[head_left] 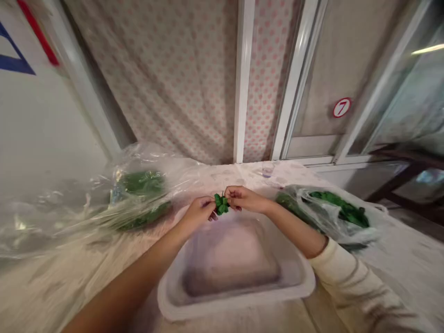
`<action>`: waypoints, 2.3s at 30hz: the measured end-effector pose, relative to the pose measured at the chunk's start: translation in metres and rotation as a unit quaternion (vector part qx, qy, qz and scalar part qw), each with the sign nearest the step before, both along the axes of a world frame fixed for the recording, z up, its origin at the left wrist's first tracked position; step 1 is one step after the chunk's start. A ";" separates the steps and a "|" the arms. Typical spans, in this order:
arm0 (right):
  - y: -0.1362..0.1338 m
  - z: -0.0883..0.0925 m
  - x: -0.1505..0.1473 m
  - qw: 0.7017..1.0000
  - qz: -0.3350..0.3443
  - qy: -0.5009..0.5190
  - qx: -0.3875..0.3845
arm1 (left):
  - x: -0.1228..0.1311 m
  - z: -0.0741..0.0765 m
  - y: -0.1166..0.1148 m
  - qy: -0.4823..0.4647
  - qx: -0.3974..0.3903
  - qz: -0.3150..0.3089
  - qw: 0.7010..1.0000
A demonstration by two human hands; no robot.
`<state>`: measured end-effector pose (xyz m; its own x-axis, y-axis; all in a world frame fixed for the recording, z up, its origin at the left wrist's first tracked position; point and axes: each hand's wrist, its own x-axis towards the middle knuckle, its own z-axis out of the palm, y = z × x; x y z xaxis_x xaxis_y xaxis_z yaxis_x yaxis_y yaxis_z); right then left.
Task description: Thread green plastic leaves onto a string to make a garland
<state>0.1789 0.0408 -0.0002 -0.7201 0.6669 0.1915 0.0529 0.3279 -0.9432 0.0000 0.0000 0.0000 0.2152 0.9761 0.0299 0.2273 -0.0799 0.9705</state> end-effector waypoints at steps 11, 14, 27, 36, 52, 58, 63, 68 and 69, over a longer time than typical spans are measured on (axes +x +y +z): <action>0.003 -0.001 0.001 1.000 -0.010 -0.011 0.010 | -0.002 -0.007 0.005 0.008 0.070 0.004 0.997; 0.001 0.000 0.001 0.999 -0.008 -0.026 0.034 | -0.001 -0.006 0.003 -0.010 0.085 0.000 0.996; -0.004 0.001 -0.001 0.989 -0.033 -0.056 0.136 | -0.002 -0.009 0.003 0.048 0.146 -0.031 0.988; -0.010 0.004 -0.003 0.985 0.005 -0.083 0.150 | 0.000 -0.006 -0.001 0.086 0.174 -0.049 0.980; -0.006 0.003 0.001 0.989 -0.056 -0.011 0.138 | -0.004 -0.010 0.004 0.083 0.171 -0.013 0.982; 0.002 -0.003 0.001 0.991 -0.086 -0.001 0.106 | -0.004 -0.010 0.005 0.064 0.138 -0.026 0.988; 0.003 -0.004 0.001 0.990 -0.088 -0.009 0.108 | -0.002 -0.007 0.004 0.049 0.133 -0.041 0.989; 0.003 -0.005 0.002 0.991 -0.086 -0.025 0.104 | -0.001 -0.006 0.002 0.052 0.127 -0.043 0.990; 0.003 -0.005 0.002 0.990 -0.086 -0.027 0.105 | -0.001 -0.005 0.002 0.056 0.125 -0.044 0.990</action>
